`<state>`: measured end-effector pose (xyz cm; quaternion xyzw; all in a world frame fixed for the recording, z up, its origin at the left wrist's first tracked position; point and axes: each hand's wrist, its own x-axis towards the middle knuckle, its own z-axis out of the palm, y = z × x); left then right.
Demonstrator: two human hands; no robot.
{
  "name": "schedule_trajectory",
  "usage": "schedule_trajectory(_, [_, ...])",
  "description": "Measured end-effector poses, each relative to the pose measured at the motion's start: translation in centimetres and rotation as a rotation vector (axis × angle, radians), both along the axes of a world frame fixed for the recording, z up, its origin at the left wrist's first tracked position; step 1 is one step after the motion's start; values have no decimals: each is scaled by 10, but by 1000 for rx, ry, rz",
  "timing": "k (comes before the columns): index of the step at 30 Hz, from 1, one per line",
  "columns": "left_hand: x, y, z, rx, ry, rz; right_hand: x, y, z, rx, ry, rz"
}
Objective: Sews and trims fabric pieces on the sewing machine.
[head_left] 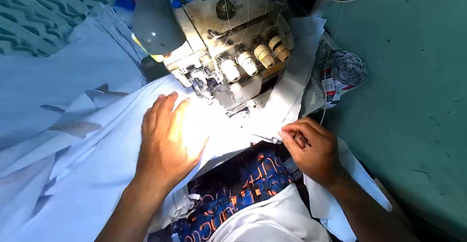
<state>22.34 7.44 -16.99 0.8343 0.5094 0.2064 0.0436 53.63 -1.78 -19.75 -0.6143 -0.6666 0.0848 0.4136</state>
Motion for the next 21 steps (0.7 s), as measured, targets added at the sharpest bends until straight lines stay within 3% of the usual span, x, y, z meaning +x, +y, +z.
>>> schedule_trajectory(2, [1, -6, -15, 23, 6, 26, 3, 14, 5, -2, -112, -11])
schedule_trajectory(5, [8, -25, -9, 109, -128, 46, -6, 46, 15, -64, -239, 89])
schedule_trajectory(10, [10, -79, 16, 247, -287, 0, -29, 85, 20, -535, -544, 232])
schedule_trajectory(14, [1, -111, 17, 215, -408, 25, -18, 86, 12, -422, -417, 338])
schedule_trajectory(17, [8, -126, 5, 139, -549, -14, -11, 76, 16, -279, -290, 306])
schedule_trajectory(21, [35, -134, -18, 47, -647, -89, -21, 73, 22, -311, -391, 295])
